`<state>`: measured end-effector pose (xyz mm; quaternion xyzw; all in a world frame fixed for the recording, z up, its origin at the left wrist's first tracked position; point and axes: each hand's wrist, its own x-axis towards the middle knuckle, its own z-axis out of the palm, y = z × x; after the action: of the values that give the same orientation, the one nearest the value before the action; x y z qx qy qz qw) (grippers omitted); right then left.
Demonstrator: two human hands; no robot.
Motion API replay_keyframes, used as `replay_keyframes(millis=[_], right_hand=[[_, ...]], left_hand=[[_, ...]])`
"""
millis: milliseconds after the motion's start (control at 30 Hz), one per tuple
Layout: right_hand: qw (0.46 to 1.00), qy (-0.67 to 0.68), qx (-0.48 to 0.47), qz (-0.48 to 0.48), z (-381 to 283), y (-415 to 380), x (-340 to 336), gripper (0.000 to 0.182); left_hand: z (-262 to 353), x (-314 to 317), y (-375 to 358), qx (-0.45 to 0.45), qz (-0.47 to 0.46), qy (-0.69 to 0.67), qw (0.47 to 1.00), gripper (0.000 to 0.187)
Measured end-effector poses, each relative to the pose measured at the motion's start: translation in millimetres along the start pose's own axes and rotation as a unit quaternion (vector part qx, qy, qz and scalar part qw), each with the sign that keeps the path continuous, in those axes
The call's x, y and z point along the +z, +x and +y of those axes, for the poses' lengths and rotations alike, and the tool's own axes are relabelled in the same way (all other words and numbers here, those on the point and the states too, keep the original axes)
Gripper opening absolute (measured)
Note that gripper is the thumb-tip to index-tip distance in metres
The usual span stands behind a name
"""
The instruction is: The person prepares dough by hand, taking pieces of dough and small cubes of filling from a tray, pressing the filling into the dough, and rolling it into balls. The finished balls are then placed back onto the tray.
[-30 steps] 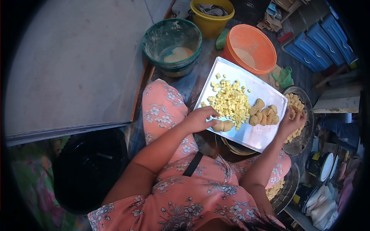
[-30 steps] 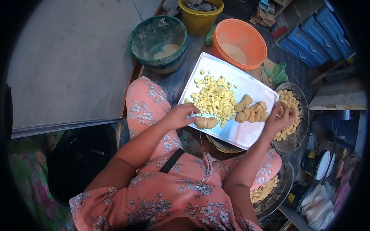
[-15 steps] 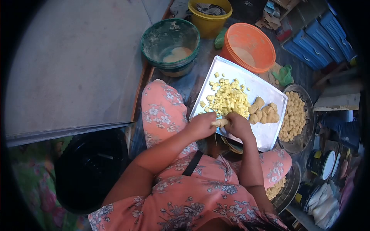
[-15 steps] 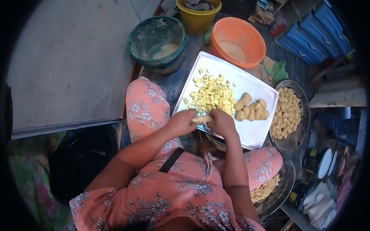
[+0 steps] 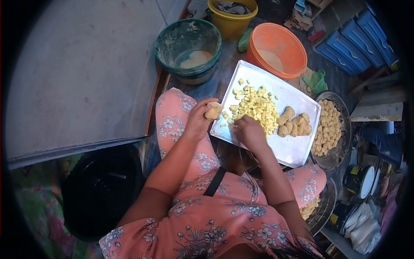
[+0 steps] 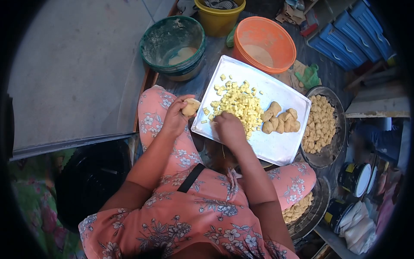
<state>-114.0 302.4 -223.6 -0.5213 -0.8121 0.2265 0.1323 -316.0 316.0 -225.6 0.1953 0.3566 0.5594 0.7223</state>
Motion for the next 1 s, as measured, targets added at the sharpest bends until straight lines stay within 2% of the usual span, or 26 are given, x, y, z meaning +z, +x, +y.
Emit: replay_keyframes(millis=[33,100,200,267,333,367,400,467,600,667,733,800,833,867,900,967,1000], right_hand=[[1.000,0.000,0.000,0.000,-5.7,4.0,10.9,0.015],[0.991,-0.060,-0.101,0.058,-14.1,11.7,31.2,0.010],[0.983,-0.104,-0.125,0.082,-10.1,15.4,49.8,0.013],[0.987,-0.072,-0.113,0.089,-11.1,18.3,37.0,0.014],[0.983,0.152,0.001,0.101,-3.4,20.3,25.7,0.015],[0.952,0.273,0.083,0.111,-2.9,21.5,21.3,0.014],[0.881,0.431,0.129,0.144,-4.1,24.0,17.5,0.014],[0.846,0.483,0.094,0.208,-5.4,27.8,9.5,0.013],[0.883,0.404,0.052,0.232,-20.4,28.6,0.5,0.016],[0.921,0.318,-0.033,0.221,-23.3,30.6,0.4,0.018],[0.935,0.292,-0.056,0.193,-23.4,28.6,-2.9,0.020],[0.965,0.181,-0.100,0.163,-27.6,23.9,-7.1,0.024],[0.968,0.220,-0.083,0.084,-22.8,21.4,-4.7,0.028],[0.969,0.219,-0.082,0.085,-19.3,19.7,-0.4,0.028],[0.978,0.160,-0.109,0.081,-16.7,16.4,4.8,0.030],[0.981,0.055,-0.158,0.101,-23.4,10.1,-2.0,0.026],[0.981,0.054,-0.157,0.102,-21.6,8.0,0.0,0.026]], left_hand=[[-2.0,0.1,0.7,0.000,0.000,0.000,1.000,0.032],[-4.4,2.5,2.2,0.015,-0.009,0.010,1.000,0.034],[-2.3,9.1,-0.6,0.041,0.019,0.024,0.999,0.035],[-5.9,-0.4,2.3,0.044,0.011,0.014,0.999,0.036],[-8.2,-6.8,5.3,0.017,-0.011,-0.012,1.000,0.033],[-9.5,-6.8,5.8,0.018,-0.014,-0.012,1.000,0.033],[-10.9,-6.0,5.9,0.006,-0.017,-0.022,1.000,0.031],[-12.0,-1.3,5.9,-0.003,-0.024,-0.033,0.999,0.029],[-16.1,6.5,2.3,-0.016,-0.055,-0.019,0.998,0.031],[-17.7,5.9,2.5,-0.016,-0.050,-0.033,0.998,0.031],[-17.3,4.6,2.1,-0.014,-0.055,-0.039,0.998,0.031],[-18.5,3.2,1.6,-0.013,-0.059,-0.045,0.997,0.031],[-20.3,3.2,1.1,-0.034,-0.074,-0.001,0.997,0.039],[-21.6,3.9,2.0,-0.052,-0.091,0.044,0.994,0.048],[-24.8,5.9,1.3,-0.054,-0.092,0.045,0.993,0.048],[-28.6,19.3,-2.3,0.014,-0.079,0.082,0.993,0.066],[-32.4,19.3,0.5,0.014,-0.080,0.083,0.993,0.066]])
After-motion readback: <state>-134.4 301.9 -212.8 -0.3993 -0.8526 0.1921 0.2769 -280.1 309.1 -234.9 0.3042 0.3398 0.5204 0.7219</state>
